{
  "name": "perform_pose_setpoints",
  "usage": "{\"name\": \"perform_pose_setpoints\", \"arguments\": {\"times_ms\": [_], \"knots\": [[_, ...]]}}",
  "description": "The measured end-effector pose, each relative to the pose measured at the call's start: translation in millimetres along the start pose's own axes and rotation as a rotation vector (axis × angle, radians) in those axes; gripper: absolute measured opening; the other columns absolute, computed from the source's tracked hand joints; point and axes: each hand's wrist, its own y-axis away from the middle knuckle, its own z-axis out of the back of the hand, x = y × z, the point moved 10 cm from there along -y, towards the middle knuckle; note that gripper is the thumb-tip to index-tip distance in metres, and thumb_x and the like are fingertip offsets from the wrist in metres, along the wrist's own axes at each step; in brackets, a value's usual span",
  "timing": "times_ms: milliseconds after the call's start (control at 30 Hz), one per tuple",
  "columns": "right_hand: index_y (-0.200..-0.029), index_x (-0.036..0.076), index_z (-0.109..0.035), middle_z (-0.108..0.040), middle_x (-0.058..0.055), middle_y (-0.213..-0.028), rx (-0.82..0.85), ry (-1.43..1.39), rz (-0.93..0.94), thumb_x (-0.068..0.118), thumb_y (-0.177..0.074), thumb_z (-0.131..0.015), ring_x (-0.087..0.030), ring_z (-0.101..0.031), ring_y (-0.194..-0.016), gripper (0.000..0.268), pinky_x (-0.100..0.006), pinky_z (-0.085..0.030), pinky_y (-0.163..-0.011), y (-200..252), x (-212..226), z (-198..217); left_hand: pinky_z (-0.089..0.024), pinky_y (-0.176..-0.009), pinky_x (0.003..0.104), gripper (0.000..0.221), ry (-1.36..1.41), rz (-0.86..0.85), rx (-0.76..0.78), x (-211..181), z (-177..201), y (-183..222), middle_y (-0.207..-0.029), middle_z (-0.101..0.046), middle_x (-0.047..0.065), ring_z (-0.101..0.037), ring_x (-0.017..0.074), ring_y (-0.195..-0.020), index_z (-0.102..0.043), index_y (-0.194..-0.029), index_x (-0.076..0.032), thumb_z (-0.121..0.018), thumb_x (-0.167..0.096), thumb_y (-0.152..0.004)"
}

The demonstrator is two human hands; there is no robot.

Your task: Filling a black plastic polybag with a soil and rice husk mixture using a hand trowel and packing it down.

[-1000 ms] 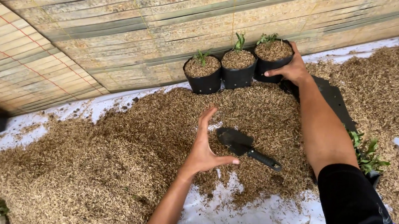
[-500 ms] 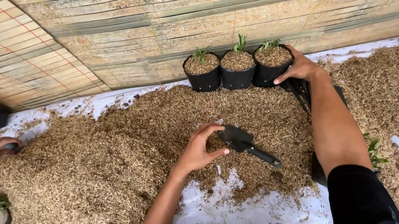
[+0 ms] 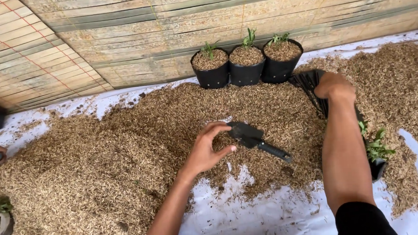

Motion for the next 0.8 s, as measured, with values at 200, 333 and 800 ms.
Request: {"name": "perform_pose_setpoints", "arguments": {"times_ms": [200, 333, 800], "knots": [[-0.074, 0.000, -0.065, -0.057, -0.005, -0.058, -0.357, 0.090, 0.007, 0.005, -0.089, -0.072, -0.013, -0.041, -0.041, 0.017, -0.025, -0.035, -0.032, -53, -19, -8, -0.040, -0.112, 0.061, 0.049, 0.018, 0.027, 0.006, -6, 1, 8, -0.140, -0.054, 0.009, -0.054, 0.0318, -0.128, -0.063, -0.122, -0.016, -0.082, -0.022, -0.078], [-0.079, -0.003, -0.063, -0.058, -0.010, -0.062, -0.438, 0.075, 0.045, 0.005, -0.088, -0.075, -0.016, -0.047, -0.042, 0.017, -0.023, -0.040, -0.032, -31, -14, 8, -0.042, -0.112, 0.058, 0.048, 0.032, -0.002, -0.017, -12, 2, 10, -0.139, -0.055, 0.009, -0.055, 0.0313, -0.128, -0.064, -0.122, -0.014, -0.082, -0.021, -0.078], [-0.090, 0.002, -0.072, -0.072, -0.018, -0.080, -0.383, -0.992, 1.096, -0.010, -0.079, -0.076, -0.025, -0.069, -0.081, 0.016, -0.038, -0.056, -0.071, 192, 85, 25, -0.035, -0.116, 0.058, 0.091, 0.407, -0.008, -0.226, -61, 26, -12, -0.143, -0.048, 0.032, -0.042, 0.0471, -0.139, -0.033, -0.149, 0.009, -0.085, -0.010, -0.076]]}}
